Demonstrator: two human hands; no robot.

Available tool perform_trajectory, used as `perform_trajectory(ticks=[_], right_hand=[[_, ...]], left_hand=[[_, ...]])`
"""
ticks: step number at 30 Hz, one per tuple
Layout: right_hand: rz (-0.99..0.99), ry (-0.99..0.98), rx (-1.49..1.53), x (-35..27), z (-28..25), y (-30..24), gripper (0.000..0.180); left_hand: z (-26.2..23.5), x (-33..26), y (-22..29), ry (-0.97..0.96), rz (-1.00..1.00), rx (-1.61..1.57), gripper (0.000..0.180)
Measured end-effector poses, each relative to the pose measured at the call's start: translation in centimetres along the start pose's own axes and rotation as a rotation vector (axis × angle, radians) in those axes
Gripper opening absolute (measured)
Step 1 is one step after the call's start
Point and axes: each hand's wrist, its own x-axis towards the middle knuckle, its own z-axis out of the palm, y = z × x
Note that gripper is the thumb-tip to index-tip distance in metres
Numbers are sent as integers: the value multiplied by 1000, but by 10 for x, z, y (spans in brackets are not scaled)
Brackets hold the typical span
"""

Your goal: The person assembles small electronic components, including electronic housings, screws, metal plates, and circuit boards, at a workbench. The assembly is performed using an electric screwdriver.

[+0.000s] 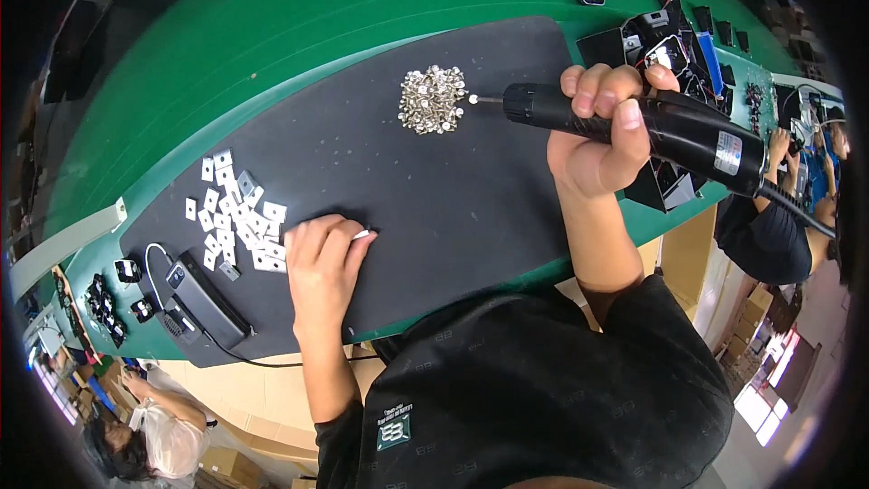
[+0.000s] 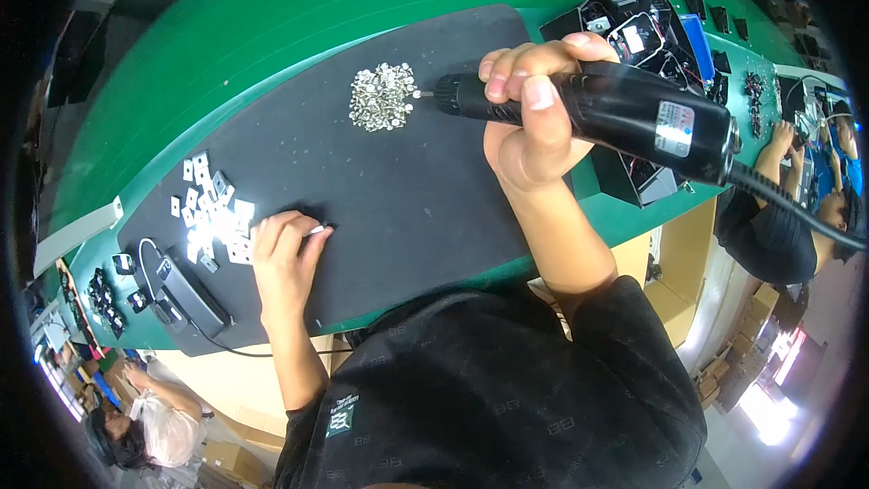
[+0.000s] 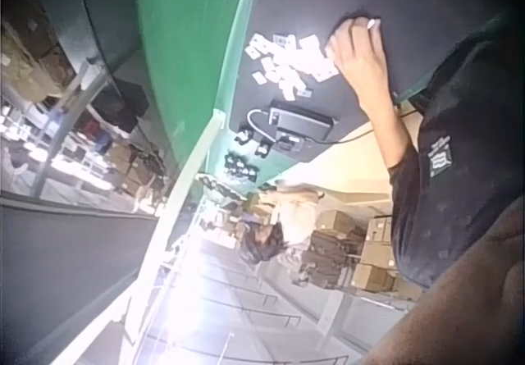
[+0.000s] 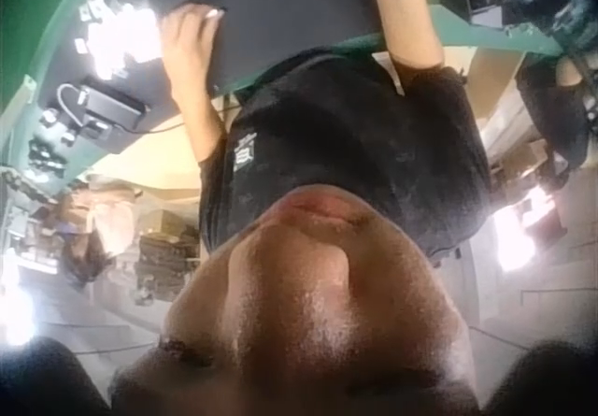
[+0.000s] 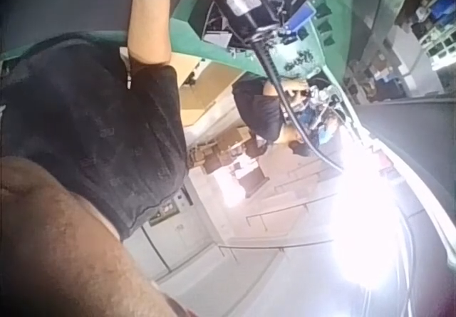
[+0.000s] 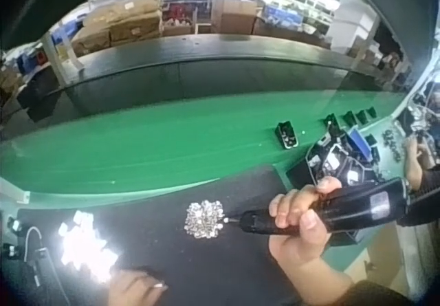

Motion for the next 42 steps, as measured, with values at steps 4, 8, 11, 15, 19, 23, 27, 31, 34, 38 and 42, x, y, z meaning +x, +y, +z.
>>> perform_trajectory(ticks=[4, 8, 11, 15, 19, 23, 27, 31, 34, 38, 42], right_hand=[[77, 141, 105, 2, 0, -5, 42], [27, 58, -6, -3, -7, 0, 41], [48, 95, -24, -3, -8, 2, 41], [56, 122, 11, 2, -16, -8, 41], [111, 103, 70, 1, -14, -21, 42], [235, 22, 191, -14, -27, -34, 43], [387, -19, 255, -26, -23, -62, 39], [227, -162, 425, -26, -32, -55, 39], [263, -189, 394, -27, -37, -56, 38], [263, -195, 412, -22, -47, -63, 40], [310, -233, 381, -16, -53, -72, 42]], left_hand=[[5, -4, 10, -30, -129, -85, 20], [3, -5, 13, -43, -138, -110, 20], [8, -2, 13, -61, -162, -99, 20], [10, 13, 12, -66, -177, -95, 16], [2, 38, 17, -24, -189, -151, 15], [12, 77, 22, 34, -88, -237, 15], [18, 121, 40, 20, -29, -293, 15], [36, 177, 70, -30, -58, -389, 14], [60, 224, 91, -55, 9, -434, 13], [97, 287, 122, -221, -45, -489, 16], [126, 329, 130, -68, 257, -305, 16]])
